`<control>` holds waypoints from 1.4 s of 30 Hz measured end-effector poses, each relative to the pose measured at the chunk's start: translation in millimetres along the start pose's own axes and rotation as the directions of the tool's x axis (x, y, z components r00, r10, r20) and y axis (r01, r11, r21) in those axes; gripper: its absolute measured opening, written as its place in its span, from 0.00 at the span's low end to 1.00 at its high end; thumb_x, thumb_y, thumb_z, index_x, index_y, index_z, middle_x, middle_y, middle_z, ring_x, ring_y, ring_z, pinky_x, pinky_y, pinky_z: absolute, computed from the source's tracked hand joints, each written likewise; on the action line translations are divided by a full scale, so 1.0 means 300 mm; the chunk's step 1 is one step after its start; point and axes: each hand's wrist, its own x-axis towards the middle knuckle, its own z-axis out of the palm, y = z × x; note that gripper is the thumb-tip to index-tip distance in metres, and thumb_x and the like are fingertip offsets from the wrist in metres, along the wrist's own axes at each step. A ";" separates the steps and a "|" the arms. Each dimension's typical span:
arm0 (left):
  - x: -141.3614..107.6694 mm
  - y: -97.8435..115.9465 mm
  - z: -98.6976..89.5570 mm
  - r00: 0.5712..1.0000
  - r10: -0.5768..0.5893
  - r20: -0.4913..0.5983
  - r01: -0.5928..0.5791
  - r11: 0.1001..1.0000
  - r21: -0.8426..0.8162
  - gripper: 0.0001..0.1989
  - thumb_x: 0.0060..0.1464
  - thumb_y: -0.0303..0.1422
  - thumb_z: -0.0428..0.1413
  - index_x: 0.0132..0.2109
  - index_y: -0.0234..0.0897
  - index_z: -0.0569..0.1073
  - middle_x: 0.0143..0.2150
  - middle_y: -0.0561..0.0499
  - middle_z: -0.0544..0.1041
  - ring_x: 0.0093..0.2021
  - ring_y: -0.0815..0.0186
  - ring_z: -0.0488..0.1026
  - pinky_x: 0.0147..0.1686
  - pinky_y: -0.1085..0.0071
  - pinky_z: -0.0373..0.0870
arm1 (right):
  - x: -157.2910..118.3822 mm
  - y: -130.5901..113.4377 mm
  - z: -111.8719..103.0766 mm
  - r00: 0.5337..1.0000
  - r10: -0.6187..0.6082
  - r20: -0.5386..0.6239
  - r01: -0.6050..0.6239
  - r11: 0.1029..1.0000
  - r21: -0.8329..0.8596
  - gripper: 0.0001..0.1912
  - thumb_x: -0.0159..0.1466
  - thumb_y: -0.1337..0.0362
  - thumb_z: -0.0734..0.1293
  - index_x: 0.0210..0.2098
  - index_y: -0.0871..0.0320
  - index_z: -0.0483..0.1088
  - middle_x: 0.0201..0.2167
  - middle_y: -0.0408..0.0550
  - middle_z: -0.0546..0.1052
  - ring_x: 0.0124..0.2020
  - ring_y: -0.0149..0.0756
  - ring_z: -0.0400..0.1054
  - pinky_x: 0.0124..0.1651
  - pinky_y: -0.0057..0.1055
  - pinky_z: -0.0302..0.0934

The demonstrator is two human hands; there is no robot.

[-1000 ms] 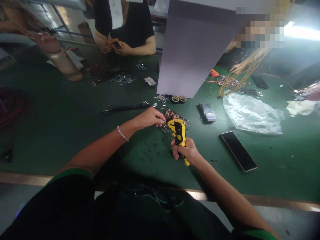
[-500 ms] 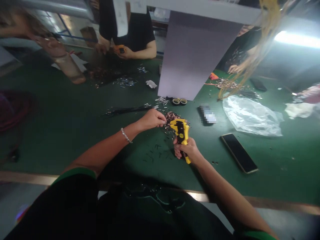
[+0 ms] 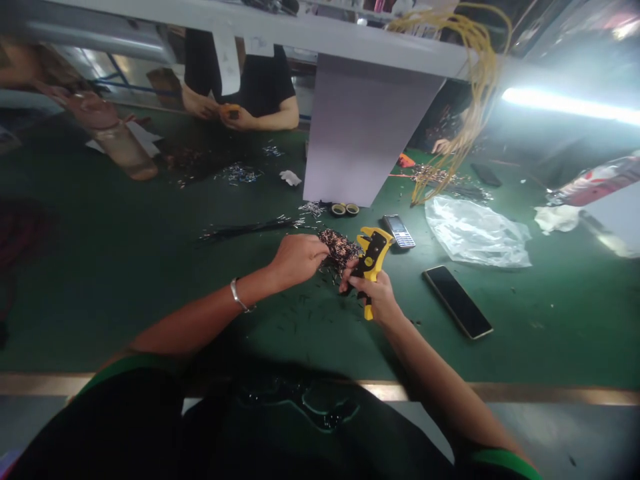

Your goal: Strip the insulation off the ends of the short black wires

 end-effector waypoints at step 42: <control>0.004 -0.040 -0.123 0.890 -0.189 -0.415 0.158 0.982 -0.107 0.08 0.53 0.25 0.56 0.32 0.37 0.81 0.27 0.52 0.79 0.28 0.68 0.74 0.29 0.73 0.67 | -0.011 0.033 0.028 0.998 0.056 0.013 -0.053 0.990 -0.133 0.21 0.44 0.67 0.73 0.39 0.57 0.72 0.32 0.45 0.78 0.34 0.40 0.73 0.46 0.42 0.66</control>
